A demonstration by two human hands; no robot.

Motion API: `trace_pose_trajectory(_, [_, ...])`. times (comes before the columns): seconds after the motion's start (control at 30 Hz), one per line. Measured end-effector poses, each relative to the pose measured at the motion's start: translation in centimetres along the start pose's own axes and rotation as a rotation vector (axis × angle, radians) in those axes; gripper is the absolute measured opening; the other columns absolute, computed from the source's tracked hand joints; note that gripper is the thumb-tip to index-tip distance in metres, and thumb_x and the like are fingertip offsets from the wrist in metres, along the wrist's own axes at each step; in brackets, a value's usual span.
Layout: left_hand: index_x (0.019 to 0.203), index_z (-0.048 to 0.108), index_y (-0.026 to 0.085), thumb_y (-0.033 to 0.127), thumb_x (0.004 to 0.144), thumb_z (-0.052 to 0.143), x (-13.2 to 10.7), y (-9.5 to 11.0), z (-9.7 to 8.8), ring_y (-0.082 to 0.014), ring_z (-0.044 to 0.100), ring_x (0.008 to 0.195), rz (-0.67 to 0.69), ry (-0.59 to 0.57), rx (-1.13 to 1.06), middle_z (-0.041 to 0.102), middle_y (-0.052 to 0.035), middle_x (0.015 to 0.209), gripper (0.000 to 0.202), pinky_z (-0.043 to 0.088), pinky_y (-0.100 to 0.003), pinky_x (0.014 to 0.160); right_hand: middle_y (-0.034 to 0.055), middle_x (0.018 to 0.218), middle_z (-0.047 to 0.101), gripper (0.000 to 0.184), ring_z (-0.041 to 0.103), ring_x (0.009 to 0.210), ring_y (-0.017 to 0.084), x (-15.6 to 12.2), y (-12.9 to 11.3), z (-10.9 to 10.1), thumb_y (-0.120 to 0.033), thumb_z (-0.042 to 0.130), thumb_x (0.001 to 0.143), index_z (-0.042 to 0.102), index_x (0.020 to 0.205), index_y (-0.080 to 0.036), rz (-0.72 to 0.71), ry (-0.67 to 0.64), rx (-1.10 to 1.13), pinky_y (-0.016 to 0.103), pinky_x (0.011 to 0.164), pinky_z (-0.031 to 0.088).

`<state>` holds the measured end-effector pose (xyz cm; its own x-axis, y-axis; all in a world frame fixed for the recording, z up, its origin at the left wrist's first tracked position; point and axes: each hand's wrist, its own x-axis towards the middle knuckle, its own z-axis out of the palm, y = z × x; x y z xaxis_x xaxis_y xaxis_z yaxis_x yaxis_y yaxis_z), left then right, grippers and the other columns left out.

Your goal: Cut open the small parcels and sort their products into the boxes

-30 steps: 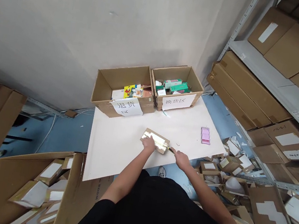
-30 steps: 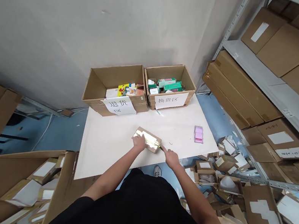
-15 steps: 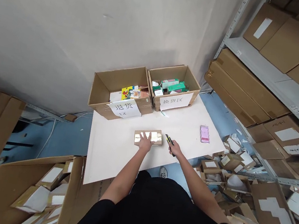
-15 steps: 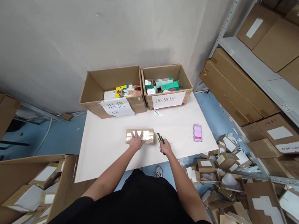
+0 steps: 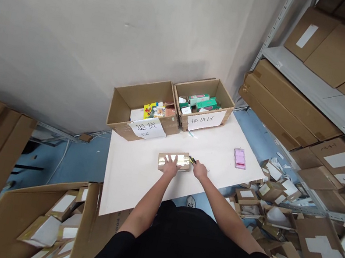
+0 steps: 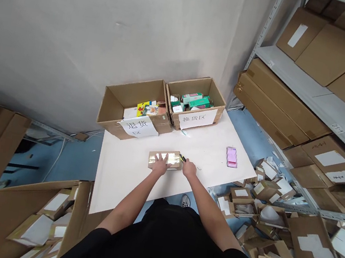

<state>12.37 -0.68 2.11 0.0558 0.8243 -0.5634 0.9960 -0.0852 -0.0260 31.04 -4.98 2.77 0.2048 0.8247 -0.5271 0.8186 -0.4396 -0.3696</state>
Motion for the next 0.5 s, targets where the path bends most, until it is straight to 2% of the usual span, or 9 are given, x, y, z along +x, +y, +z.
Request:
trace_pose_trajectory(0.17, [0.17, 0.014, 0.036, 0.068, 0.1, 0.041, 0.3, 0.1, 0.0, -0.0421, 0.013, 0.162, -0.009, 0.003, 0.001, 0.012, -0.0128, 0.178, 0.082, 0.046, -0.058, 0.113, 0.0209, 0.12, 0.073, 0.041, 0.07, 0.113, 0.029, -0.8, -0.8, -0.5, -0.043, 0.038, 0.112, 0.057, 0.135, -0.015, -0.032, -0.036, -0.045, 0.033, 0.087, 0.049])
trace_pose_trajectory(0.3, [0.169, 0.009, 0.04, 0.066, 0.101, 0.04, 0.5, 0.2, 0.1, -0.0423, 0.012, 0.162, -0.025, -0.013, 0.035, 0.013, -0.0113, 0.178, 0.079, 0.048, -0.059, 0.111, 0.0204, 0.123, 0.072, 0.039, 0.07, 0.114, 0.029, -1.7, -0.7, -0.6, -0.036, 0.035, 0.112, 0.057, 0.135, -0.014, -0.021, -0.064, -0.023, 0.034, 0.086, 0.05])
trace_pose_trajectory(0.5, [0.17, 0.013, 0.035, 0.061, 0.101, 0.041, 0.4, 0.4, 0.0, -0.043, 0.011, 0.162, -0.018, -0.02, 0.037, 0.011, -0.0134, 0.178, 0.078, 0.049, -0.061, 0.109, 0.0219, 0.12, 0.073, 0.038, 0.072, 0.111, 0.029, -3.2, -0.4, 0.2, -0.033, 0.034, 0.112, 0.057, 0.135, -0.012, -0.014, -0.043, -0.006, 0.034, 0.085, 0.05])
